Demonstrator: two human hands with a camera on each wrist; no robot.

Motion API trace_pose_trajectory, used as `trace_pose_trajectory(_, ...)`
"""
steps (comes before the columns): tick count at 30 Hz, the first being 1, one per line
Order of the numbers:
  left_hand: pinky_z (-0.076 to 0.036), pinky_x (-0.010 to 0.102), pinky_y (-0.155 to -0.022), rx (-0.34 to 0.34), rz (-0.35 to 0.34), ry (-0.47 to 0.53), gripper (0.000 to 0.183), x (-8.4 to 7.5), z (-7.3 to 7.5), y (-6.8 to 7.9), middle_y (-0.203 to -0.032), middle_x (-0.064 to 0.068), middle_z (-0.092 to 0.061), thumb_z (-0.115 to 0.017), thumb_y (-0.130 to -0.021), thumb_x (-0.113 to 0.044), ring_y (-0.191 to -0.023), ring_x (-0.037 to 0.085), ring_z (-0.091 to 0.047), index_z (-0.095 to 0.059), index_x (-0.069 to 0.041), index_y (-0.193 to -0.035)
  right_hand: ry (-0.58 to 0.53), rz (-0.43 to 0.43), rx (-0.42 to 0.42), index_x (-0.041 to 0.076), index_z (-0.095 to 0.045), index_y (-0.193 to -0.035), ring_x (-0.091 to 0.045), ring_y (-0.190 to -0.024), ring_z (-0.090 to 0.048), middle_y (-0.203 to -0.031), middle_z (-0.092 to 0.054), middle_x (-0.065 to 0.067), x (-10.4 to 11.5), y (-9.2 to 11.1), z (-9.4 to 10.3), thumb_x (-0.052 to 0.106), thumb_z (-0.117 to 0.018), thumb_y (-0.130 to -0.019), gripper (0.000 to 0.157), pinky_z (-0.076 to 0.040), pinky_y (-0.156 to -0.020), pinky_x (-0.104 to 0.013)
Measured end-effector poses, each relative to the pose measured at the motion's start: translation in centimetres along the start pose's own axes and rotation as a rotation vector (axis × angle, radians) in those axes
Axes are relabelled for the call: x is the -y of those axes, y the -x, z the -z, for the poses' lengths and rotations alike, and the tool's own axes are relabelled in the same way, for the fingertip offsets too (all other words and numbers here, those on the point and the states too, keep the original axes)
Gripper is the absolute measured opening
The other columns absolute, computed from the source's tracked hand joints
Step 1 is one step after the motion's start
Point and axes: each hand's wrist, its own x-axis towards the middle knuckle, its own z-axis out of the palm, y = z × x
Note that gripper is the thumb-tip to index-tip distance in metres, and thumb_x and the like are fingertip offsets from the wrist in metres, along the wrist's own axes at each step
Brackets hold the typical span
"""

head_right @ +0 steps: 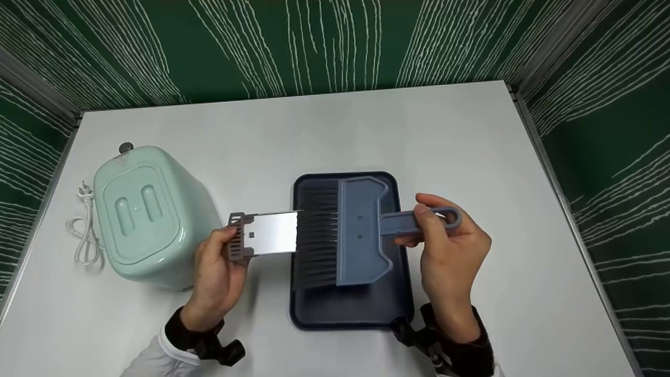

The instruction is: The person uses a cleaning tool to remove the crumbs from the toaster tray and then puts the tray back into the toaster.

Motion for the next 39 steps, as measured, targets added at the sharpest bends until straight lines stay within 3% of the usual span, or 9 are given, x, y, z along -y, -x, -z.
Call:
trace_pose_trajectory(11, -0.053, 0.024, -0.064, 0.038, 0.000, -0.027, 0.030, -0.2, 0.1, 0.1, -0.102, 0.018, -0.069, -0.050, -0.097, -0.004, -0.077, 0.017, -0.062, -0.072, 0.015, -0.102, 0.043, 0.040, -0.037, -0.029, -0.062, -0.097, -0.028, -0.043, -0.060, -0.075, -0.066, -0.025, 0.4, -0.8, 0.7, -0.016, -0.058, -0.091, 0.014, -0.053, -0.043, -0.027)
trace_pose_trajectory(22, -0.053, 0.025, -0.063, 0.024, 0.002, -0.006, 0.028, -0.1, 0.2, 0.1, -0.101, 0.018, -0.070, -0.051, -0.097, -0.002, -0.077, 0.017, -0.063, -0.072, 0.015, -0.102, 0.044, 0.088, -0.087, -0.027, -0.060, -0.089, -0.026, -0.046, -0.060, -0.072, -0.060, -0.023, 0.9, -1.6, 1.1, -0.016, -0.057, -0.091, 0.012, -0.049, -0.040, -0.026)
trace_pose_trajectory(30, -0.053, 0.025, -0.064, 0.024, 0.001, 0.002, 0.027, -0.1, 0.2, 0.1, -0.102, 0.019, -0.070, -0.051, -0.097, -0.001, -0.080, 0.018, -0.064, -0.073, 0.013, -0.101, 0.080, 0.168, -0.055, -0.030, -0.058, -0.089, -0.023, -0.044, -0.060, -0.070, -0.061, -0.022, 1.2, -2.1, 1.7, -0.014, -0.058, -0.091, 0.016, -0.047, -0.039, -0.024)
trace_pose_trajectory(39, -0.054, 0.026, -0.066, 0.025, -0.004, -0.008, 0.028, -0.2, 0.1, 0.1, -0.104, 0.021, -0.070, -0.051, -0.096, -0.003, -0.085, 0.020, -0.065, -0.073, 0.013, -0.103, 0.100, 0.201, -0.081, -0.023, -0.064, -0.090, -0.018, -0.048, -0.062, -0.072, -0.059, -0.018, 2.0, -2.7, 2.3, -0.015, -0.057, -0.094, 0.011, -0.048, -0.042, -0.019)
